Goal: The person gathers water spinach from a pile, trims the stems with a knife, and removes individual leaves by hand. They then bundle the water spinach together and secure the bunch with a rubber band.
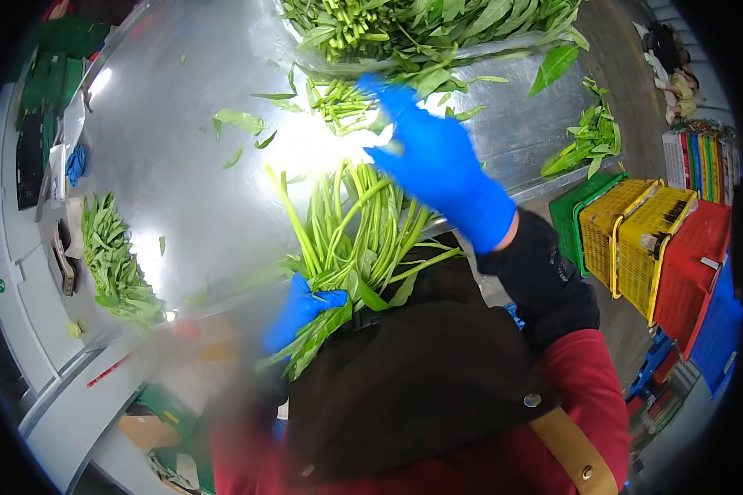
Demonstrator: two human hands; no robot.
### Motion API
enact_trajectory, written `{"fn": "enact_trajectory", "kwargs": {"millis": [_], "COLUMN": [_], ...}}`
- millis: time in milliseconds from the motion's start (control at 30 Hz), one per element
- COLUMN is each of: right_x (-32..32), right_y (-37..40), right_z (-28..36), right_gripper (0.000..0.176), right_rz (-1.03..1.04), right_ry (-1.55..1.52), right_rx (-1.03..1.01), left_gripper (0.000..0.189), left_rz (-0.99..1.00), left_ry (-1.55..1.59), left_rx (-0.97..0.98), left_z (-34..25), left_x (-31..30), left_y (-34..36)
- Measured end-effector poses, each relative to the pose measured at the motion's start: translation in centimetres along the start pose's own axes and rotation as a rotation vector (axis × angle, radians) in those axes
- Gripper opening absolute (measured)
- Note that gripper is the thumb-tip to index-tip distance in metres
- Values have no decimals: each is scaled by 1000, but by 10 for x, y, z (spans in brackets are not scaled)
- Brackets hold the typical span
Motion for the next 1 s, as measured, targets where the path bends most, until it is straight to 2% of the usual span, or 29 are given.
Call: {"fn": "enact_trajectory", "kwargs": {"millis": [33,67,133,233,300,367,467,633,833,967,1000], "right_x": [10,21,25,23,44,54,55,53,35,19,12], "right_y": [10,12,3,-7,-12,-20,-23,-25,-38,-63,-59], "right_z": [11,12,12,24,5,5,6,-1,-7,-51,-49], "right_gripper": [43,34,34,35,35,34,29,22,22,16,16], "right_rz": [-38,61,-39,106,555,1047,1158,1015,887,184,164], "right_ry": [-98,-302,-46,173,69,11,-314,-181,-236,34,-70], "right_rx": [-252,-200,-512,-742,-487,-147,-233,-211,-128,-247,-252], "left_gripper": [64,66,65,61,59,63,68,70,73,74,74], "left_rz": [28,56,83,115,113,176,209,127,155,167,155], "left_ry": [-34,-67,-71,-121,-217,-235,-257,-167,-146,-199,-197], "left_rx": [-26,-51,-38,-18,60,-5,-11,-85,-88,-82,-75], "left_z": [0,0,-2,-11,-24,-30,-26,-29,-30,-25,-24], "left_x": [0,0,3,10,18,21,20,18,18,16,15], "left_y": [0,0,0,0,1,2,2,3,1,3,4]}}
Point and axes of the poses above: each hand's wrist, its own y-axis away from the middle knuckle, its own x-axis out of the palm, z = x × y, the point moved 4 cm from there along -y, towards the middle knuckle, and after that the axes turned 14 degrees about -y, right-handed, at the moved point
